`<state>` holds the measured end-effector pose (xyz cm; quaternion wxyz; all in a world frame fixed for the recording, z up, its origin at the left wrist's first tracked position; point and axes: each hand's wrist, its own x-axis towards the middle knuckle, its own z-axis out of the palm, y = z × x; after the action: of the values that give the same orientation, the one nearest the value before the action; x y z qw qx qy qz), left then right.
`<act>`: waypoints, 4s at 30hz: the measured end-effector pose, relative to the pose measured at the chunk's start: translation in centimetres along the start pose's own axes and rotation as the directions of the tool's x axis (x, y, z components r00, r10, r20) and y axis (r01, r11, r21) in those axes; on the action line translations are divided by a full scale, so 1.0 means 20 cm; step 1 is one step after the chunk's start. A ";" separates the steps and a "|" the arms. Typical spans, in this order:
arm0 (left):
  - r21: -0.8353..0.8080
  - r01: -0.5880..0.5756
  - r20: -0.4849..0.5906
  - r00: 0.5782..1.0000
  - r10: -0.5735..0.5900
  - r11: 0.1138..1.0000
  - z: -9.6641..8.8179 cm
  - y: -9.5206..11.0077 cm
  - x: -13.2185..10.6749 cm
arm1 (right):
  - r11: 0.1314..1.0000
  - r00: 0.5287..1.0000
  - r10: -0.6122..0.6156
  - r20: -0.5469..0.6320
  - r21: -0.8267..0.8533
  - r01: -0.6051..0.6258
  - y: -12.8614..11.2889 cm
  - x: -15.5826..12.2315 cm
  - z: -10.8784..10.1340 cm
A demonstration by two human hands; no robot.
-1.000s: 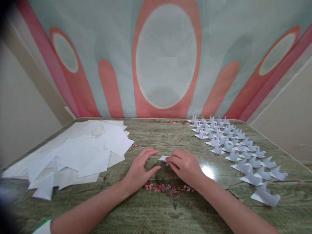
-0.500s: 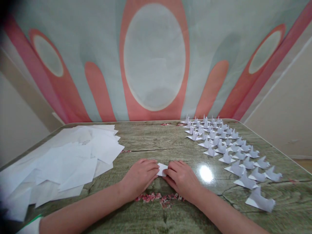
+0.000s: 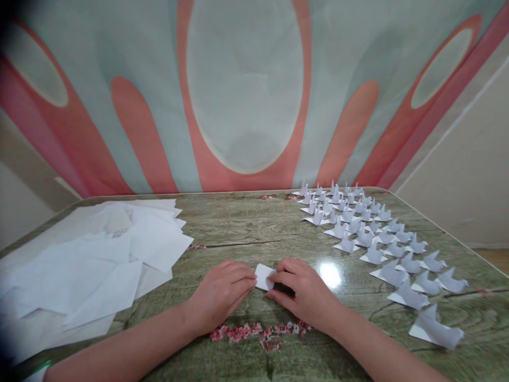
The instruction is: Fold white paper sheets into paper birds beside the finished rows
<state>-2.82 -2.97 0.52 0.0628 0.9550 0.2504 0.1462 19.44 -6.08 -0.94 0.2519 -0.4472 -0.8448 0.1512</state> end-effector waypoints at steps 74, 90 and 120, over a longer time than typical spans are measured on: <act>0.087 -0.002 0.084 0.996 -0.006 0.996 -0.01 0.06 -0.01 | 0.978 0.979 0.206 0.007 0.027 -0.206 -0.04 0.11 0.05; 0.117 -0.015 0.080 0.997 0.006 0.993 0.01 0.05 -0.01 | 0.976 0.976 0.219 -0.016 0.013 -0.218 -0.02 0.11 0.06; -0.240 0.255 0.018 0.966 -0.259 0.936 0.00 0.00 0.02 | 0.977 0.977 0.211 -0.023 0.048 -0.210 -0.02 0.08 0.07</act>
<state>-2.47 -2.73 0.58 0.1950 0.8984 0.3538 0.1725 17.64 -4.91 -1.47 0.2561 -0.5304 -0.7855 0.1900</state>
